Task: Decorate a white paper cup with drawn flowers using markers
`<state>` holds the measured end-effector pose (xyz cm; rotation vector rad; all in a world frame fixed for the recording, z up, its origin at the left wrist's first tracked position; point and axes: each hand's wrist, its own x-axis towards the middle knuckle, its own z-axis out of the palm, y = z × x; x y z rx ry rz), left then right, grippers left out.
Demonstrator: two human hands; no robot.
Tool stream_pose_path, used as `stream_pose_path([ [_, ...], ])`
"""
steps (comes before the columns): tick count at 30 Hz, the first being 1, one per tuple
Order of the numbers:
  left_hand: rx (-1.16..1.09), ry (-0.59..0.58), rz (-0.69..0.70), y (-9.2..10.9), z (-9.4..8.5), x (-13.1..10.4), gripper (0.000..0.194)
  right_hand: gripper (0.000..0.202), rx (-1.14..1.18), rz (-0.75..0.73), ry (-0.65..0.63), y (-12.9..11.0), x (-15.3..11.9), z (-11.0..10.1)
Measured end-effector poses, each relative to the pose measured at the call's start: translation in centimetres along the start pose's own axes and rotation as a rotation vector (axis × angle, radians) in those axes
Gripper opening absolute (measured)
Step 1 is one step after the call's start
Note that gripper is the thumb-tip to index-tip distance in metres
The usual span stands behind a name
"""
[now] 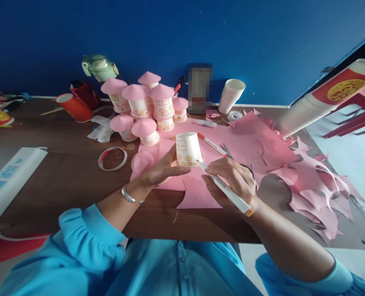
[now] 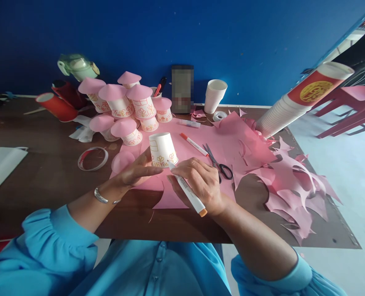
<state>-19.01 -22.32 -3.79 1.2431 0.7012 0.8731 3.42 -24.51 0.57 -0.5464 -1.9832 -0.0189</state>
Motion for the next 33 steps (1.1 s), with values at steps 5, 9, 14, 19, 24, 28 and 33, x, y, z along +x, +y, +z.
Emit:
stream_pose_path([
  [5,0.013,-0.023,0.001,-0.02,-0.13,-0.08,0.079,0.021,-0.004,-0.007,0.006,-0.02,0.10,0.03],
  [9,0.004,-0.025,-0.007,-0.18,-0.19,-0.04,0.079,0.020,-0.008,-0.001,0.008,-0.08,0.19,0.05],
  [14,-0.006,-0.011,-0.010,-0.29,-0.25,-0.03,0.079,0.021,-0.007,-0.010,0.000,-0.04,0.21,0.05],
  [19,-0.031,-0.001,-0.016,-0.18,0.01,0.04,0.078,0.022,-0.007,-0.010,-0.002,-0.04,0.25,0.01],
  [24,-0.083,-0.008,0.021,0.04,0.33,0.40,0.077,0.021,-0.008,-0.026,-0.019,-0.12,0.25,-0.07],
  [28,-0.106,-0.029,0.041,0.41,0.52,0.44,0.066,0.020,-0.011,-0.030,-0.007,-0.17,0.20,-0.04],
  [33,-0.100,-0.031,0.057,0.71,0.69,0.34,0.062,0.019,-0.028,-0.019,-0.013,-0.15,0.14,-0.01],
])
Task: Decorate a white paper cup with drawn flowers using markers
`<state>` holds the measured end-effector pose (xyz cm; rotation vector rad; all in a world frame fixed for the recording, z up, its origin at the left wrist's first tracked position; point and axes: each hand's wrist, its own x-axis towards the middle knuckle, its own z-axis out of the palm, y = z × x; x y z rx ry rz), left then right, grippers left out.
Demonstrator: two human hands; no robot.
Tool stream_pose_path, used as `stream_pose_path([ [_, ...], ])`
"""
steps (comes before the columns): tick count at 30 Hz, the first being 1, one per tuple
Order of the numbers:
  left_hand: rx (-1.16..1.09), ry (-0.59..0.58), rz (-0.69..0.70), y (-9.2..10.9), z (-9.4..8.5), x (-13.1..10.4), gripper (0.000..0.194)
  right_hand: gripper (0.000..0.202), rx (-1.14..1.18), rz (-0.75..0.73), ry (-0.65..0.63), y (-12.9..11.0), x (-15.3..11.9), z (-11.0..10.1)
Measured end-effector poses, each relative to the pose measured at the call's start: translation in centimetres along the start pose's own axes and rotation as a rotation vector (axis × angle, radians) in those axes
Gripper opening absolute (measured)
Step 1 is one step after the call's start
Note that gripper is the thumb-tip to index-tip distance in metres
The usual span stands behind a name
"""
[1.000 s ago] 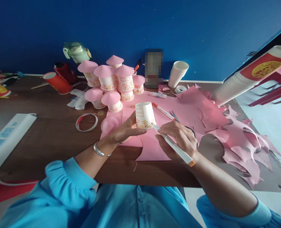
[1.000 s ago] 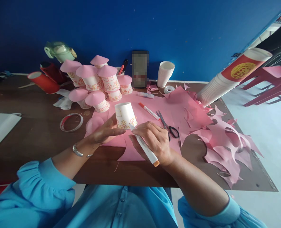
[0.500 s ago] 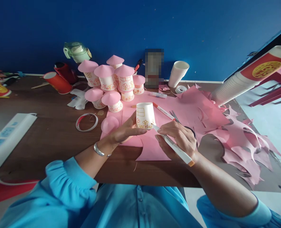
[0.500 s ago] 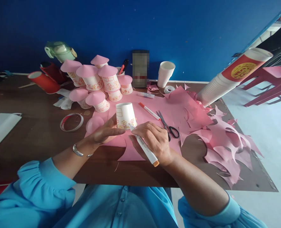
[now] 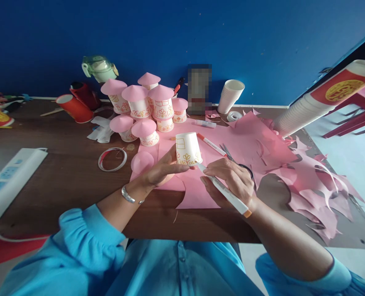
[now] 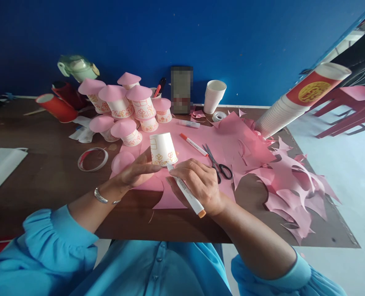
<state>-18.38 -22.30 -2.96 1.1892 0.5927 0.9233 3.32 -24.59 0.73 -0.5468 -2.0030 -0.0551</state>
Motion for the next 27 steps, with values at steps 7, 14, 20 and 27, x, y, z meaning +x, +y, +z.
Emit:
stream_pose_path([
  [7,-0.021,0.002,-0.030,-0.03,-0.03,-0.08,0.069,0.020,0.009,0.008,0.002,0.01,0.00,0.01],
  [14,-0.022,0.009,-0.050,-0.16,-0.14,-0.08,0.072,0.021,0.017,0.002,-0.024,-0.04,0.02,-0.13],
  [20,0.045,0.021,-0.066,-0.54,-0.36,-0.29,0.073,0.020,0.030,-0.002,-0.047,-0.01,-0.02,-0.06],
  [27,0.076,0.006,-0.063,-0.64,-0.31,-0.39,0.074,0.022,0.030,0.017,-0.063,0.01,-0.18,0.05],
])
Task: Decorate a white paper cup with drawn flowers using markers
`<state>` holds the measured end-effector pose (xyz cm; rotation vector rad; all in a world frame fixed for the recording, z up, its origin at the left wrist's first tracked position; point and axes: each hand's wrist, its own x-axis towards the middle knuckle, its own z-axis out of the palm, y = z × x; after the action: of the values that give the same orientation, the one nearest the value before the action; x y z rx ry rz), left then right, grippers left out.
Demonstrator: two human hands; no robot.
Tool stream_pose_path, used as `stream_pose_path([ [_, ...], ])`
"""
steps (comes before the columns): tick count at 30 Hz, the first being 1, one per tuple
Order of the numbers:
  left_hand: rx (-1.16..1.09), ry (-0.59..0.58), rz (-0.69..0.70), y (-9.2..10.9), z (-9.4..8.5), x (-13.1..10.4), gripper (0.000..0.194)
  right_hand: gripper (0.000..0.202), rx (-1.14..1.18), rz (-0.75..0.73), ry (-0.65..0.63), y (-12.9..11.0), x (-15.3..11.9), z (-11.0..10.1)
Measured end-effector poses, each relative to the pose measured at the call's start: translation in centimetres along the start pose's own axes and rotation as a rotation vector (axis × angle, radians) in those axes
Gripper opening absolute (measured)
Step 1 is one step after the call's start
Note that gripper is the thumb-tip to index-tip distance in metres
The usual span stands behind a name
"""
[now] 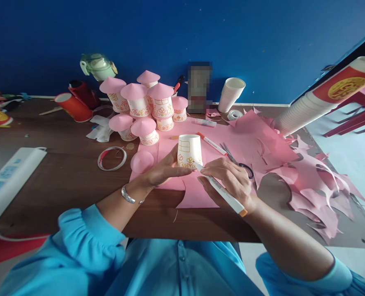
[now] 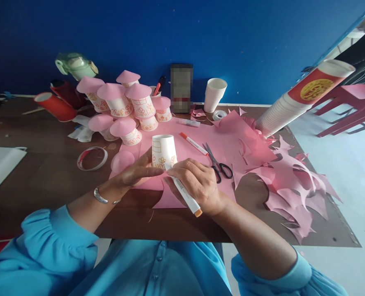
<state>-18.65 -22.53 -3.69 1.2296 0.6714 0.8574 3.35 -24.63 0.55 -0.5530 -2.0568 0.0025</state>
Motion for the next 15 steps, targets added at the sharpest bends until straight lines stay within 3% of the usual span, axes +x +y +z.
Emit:
stream_pose_path([
  [11,-0.003,-0.040,0.010,0.49,0.10,0.05,0.069,0.023,0.013,-0.002,-0.001,0.06,-0.03,0.12],
  [15,0.029,-0.005,0.009,0.46,0.19,0.07,0.069,0.022,-0.011,-0.016,0.000,0.05,0.00,-0.15],
])
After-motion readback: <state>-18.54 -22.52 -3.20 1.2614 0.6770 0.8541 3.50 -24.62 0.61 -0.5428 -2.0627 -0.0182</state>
